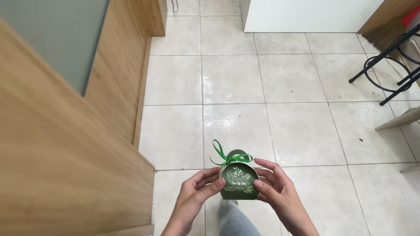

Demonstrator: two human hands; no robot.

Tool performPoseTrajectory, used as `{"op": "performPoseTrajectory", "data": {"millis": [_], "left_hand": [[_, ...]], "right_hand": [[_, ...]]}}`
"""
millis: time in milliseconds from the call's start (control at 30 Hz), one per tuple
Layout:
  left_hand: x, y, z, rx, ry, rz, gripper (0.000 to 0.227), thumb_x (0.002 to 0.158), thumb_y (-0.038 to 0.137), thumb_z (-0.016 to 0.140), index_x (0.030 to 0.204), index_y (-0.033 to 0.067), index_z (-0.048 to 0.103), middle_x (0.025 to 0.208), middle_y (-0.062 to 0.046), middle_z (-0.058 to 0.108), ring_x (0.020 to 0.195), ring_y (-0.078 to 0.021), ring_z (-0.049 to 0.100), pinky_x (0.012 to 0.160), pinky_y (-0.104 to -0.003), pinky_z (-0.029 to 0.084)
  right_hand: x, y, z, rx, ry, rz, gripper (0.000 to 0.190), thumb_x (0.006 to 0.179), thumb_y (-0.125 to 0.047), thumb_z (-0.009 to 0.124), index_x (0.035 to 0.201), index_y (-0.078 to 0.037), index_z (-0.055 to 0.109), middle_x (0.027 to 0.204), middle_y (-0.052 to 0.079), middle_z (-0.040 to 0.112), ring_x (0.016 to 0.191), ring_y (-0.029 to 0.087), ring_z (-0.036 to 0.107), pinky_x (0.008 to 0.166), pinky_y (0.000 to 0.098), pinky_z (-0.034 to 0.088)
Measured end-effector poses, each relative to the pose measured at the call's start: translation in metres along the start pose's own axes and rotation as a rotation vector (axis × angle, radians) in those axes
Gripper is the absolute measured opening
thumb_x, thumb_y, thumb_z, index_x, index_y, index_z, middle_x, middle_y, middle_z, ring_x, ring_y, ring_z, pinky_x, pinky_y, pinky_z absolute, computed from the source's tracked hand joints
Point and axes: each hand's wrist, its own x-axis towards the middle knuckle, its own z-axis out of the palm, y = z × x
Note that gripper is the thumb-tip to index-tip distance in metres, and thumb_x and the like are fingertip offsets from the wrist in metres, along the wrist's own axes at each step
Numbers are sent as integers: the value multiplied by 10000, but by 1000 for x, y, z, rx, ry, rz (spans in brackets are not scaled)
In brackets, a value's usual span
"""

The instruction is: Moving small green gift boxes from a display shelf and arranging them on a workbench.

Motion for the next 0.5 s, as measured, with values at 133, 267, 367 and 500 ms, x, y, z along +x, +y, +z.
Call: {"op": "performPoseTrajectory", "data": {"millis": [133,267,367,500], "left_hand": [[78,28,-1,34,21,18,807,750,453,824,1359,-30,608,1275,-181,729,1241,-228,668,1074,-357,479],[170,72,7,-31,32,52,780,757,439,822,1345,-30,618,1262,-173,736,1213,-228,675,1055,-362,494],[237,105,16,-48,74,79,760,764,434,816,1337,-28,629,1237,-171,743,1187,-226,681,1040,-359,503],[316,142,27,-45,112,94,725,784,437,796,1333,-8,634,1205,-154,759,1165,-198,693,1030,-333,506]], "right_hand": [[82,-28,-18,-31,13,50,588,873,-222,678,1426,-113,512,1264,148,716,1140,236,717,914,396,624],[179,-78,-39,-31,-84,-14,580,882,-225,687,1419,-85,519,1275,148,705,1127,232,704,910,388,607],[252,-121,-58,-46,-157,-50,582,886,-229,697,1418,-81,516,1283,150,702,1117,227,703,905,378,603],[339,-167,-79,-94,-197,-21,591,868,-232,711,1411,-102,519,1266,155,710,1086,222,722,881,368,621]]}}
